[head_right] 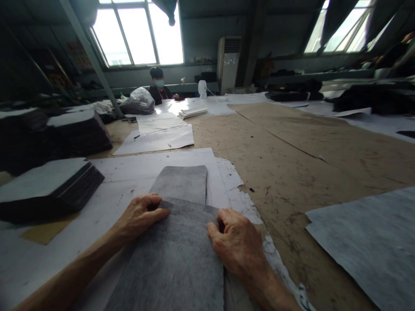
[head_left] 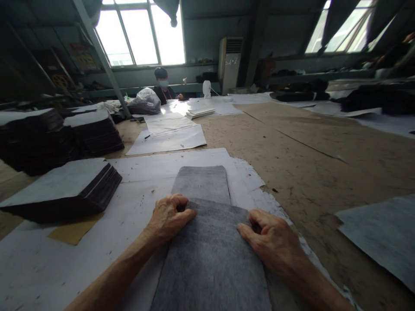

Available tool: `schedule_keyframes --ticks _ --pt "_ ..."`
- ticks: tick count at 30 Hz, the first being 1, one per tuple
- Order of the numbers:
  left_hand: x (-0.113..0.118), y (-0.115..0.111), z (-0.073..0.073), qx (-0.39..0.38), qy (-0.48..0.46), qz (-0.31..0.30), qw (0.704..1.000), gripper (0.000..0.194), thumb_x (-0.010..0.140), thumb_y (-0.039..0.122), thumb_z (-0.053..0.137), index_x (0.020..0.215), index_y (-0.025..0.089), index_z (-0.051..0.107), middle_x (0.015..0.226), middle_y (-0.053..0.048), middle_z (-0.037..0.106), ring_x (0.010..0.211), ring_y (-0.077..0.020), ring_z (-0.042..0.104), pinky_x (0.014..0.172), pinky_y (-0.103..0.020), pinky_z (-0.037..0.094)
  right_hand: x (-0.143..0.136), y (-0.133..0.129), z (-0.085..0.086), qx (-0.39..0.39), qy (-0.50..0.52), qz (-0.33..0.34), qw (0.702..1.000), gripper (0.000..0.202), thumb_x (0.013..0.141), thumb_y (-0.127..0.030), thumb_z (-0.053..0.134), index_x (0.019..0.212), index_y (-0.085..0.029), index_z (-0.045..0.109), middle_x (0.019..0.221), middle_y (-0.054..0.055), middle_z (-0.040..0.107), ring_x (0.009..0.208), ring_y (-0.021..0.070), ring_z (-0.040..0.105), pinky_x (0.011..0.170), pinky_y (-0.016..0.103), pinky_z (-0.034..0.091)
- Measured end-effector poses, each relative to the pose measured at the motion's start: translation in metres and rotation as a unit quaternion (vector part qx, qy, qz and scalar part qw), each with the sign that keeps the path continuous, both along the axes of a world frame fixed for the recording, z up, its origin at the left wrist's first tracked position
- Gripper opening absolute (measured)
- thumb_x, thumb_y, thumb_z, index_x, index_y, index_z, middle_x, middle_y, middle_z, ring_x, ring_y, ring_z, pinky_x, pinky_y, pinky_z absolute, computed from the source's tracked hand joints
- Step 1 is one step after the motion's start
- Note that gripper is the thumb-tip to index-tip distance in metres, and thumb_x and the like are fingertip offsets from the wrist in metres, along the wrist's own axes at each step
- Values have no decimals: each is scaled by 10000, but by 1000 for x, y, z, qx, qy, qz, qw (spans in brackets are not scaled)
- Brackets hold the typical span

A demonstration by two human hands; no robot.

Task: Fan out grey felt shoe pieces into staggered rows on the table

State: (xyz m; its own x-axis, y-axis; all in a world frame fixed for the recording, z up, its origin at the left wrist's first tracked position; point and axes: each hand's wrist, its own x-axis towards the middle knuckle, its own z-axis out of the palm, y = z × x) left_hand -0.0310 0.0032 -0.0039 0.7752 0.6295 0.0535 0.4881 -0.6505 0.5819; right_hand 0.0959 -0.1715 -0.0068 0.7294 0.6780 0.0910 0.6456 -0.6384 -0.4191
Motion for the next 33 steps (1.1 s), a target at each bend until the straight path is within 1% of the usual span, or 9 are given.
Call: schedule_keyframes --ticks 5,7,10,11,13,16,19,28,33 --pt "-2 -3 0 46 21 27 998 232 675 326 551 544 199 407 627 10 469 646 -160 458 620 -288 339 -3 -1 -6 24 -54 -10 998 132 681 -325 517 619 -215 479 601 -4 552 557 150 514 511 264 354" --pt "-7 -3 0 75 8 56 996 165 695 358 568 700 203 510 734 -16 538 744 -198 502 691 -322 385 -3 -3 -8 54 -55 -15 997 141 675 -328 538 748 -206 545 668 21 594 583 168 547 532 283 403" --pt "-19 -8 4 172 -42 71 982 348 782 396 501 1060 188 518 1042 -77 573 1010 -249 492 884 -391 385 1 -11 -6 122 -42 9 992 217 705 -316 538 879 -195 584 827 63 643 660 183 594 581 301 465" --pt "-22 -13 6 203 -52 49 977 413 818 403 453 1166 182 469 1166 -89 535 1108 -253 449 953 -409 348 2 -14 -3 145 -48 24 988 237 729 -309 524 923 -193 593 893 73 649 714 191 606 625 311 481" --pt "-28 -28 9 227 -41 -48 972 524 860 431 378 1318 180 327 1371 -79 383 1269 -237 306 1060 -417 237 4 -20 1 176 -75 62 980 268 784 -294 481 1000 -195 604 1003 74 644 861 207 604 760 341 480" --pt "-31 -52 10 172 29 -253 952 635 855 503 360 1391 213 181 1463 -32 211 1347 -206 141 1113 -402 124 8 -26 4 171 -79 129 974 253 824 -250 454 997 -213 635 1029 42 648 991 198 563 902 353 425" --pt "-32 -65 7 116 76 -353 925 680 833 538 386 1399 262 127 1468 -6 147 1350 -216 97 1117 -430 78 12 -24 -1 147 -35 157 976 213 808 -191 477 878 -227 675 961 25 658 943 178 574 880 329 437" --pt "-33 -59 15 101 84 -371 919 676 823 530 422 1390 305 132 1454 -1 181 1338 -242 136 1107 -475 99 19 -23 -7 160 58 138 976 199 783 -133 483 773 -222 661 887 17 649 893 164 563 846 321 424" --pt "-18 -66 11 112 95 -343 928 700 841 541 362 1403 224 92 1469 -22 128 1352 -196 71 1124 -416 65 18 -21 -6 162 58 135 976 177 782 -129 505 799 -220 656 872 12 645 883 159 563 839 300 415"
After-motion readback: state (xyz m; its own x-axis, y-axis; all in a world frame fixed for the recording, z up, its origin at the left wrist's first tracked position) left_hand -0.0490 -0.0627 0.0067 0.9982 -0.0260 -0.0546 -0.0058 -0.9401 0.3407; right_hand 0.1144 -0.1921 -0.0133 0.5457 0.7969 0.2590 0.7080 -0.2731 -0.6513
